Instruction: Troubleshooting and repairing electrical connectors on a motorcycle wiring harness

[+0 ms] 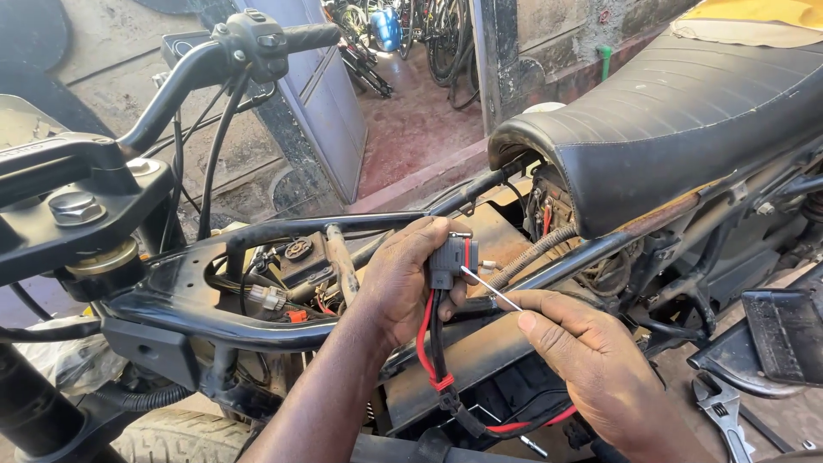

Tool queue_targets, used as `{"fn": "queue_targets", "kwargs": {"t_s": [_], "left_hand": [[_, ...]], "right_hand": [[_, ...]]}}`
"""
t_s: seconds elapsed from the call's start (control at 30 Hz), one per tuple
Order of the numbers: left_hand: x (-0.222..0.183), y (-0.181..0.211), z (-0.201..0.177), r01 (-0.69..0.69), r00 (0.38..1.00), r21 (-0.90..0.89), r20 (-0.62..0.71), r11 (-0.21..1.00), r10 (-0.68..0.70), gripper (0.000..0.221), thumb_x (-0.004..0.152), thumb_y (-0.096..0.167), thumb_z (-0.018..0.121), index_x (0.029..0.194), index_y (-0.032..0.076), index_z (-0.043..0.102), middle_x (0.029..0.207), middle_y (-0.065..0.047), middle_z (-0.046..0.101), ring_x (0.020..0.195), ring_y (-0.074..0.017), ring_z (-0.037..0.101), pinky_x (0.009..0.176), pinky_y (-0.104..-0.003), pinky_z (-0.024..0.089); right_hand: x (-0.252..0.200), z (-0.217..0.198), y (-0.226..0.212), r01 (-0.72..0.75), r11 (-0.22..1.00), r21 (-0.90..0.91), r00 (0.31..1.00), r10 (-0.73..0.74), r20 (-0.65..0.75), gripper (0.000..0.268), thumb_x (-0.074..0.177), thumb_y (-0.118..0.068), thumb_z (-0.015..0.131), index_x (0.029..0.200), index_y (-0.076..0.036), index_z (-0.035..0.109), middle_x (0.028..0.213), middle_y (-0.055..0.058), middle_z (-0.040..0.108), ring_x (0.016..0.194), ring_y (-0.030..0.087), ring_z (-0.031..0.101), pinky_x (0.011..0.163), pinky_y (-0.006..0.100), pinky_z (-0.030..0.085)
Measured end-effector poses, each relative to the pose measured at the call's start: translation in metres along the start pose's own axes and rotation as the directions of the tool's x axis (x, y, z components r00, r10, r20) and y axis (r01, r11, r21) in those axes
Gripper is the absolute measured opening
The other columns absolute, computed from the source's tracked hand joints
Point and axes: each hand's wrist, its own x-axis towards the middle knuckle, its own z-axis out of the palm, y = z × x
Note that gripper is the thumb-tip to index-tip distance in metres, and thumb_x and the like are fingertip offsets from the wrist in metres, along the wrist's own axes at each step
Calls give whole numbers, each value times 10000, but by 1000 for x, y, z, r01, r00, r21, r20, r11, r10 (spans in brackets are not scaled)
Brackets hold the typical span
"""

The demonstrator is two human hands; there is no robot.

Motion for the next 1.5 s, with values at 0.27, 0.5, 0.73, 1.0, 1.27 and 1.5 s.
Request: {"fn": "queue_targets", "kwargs": {"t_s": [0.27, 0.5, 0.73, 1.0, 1.27, 1.5], "left_hand": [[0, 0, 0, 27, 999, 49, -32, 998, -26, 256, 1003, 269, 513, 1056, 56, 644, 693, -171, 652, 428, -227, 553, 311, -281, 333], [-2, 0, -1, -2, 999, 87, 41, 996, -1, 247, 1010, 259, 498, 1052, 61, 640, 686, -187, 641, 427, -206, 531, 320, -269, 325], [-7, 0, 0, -19, 995, 271, 103, 962, -10, 400, 739, 81, 790, 1068, 110, 564, 786, -33, 545, 521, -90, 444, 403, -211, 370], [7, -19, -8, -51, 988, 178, 154, 983, 23, 535, 689, -71, 831, 1061, 126, 502, 826, -59, 577, 703, -108, 576, 636, -275, 556], [4, -15, -10, -58, 987, 243, 160, 968, 19, 530, 699, -31, 832, 1095, 157, 533, 783, 0, 539, 554, -61, 489, 397, -201, 359], [4, -14, -12, -38, 980, 264, 200, 964, -16, 502, 686, 12, 851, 1031, 175, 525, 829, 4, 537, 612, -56, 499, 422, -196, 388]], "right_hand": [[0, 4, -1, 20, 990, -142, 998, -27, -51, 414, 903, -257, 568, 1188, -153, 850, 1257, -62, 874, 1220, 60, 754, 1071, 261, 508], [3, 2, 6, 33, 978, -208, 997, -48, -67, 417, 901, -273, 565, 1197, -179, 844, 1240, -85, 870, 1195, 49, 753, 1045, 254, 504], [3, 1, 16, 250, 894, -372, 957, -287, -48, 400, 937, -254, 560, 1263, -144, 764, 1292, -21, 809, 1243, 97, 714, 1081, 265, 472], [0, 3, 20, 360, 829, -428, 918, -397, 1, 418, 962, -230, 531, 1328, -126, 704, 1331, 20, 768, 1270, 136, 691, 1078, 290, 472], [7, 2, 20, 200, 975, -98, 980, -198, 33, 417, 935, -218, 557, 1276, -103, 767, 1342, 25, 799, 1306, 126, 696, 1136, 299, 461], [8, -1, 30, 287, 954, -87, 957, -282, 66, 424, 948, -208, 553, 1312, -86, 732, 1352, 51, 775, 1306, 141, 675, 1143, 313, 448]]}}
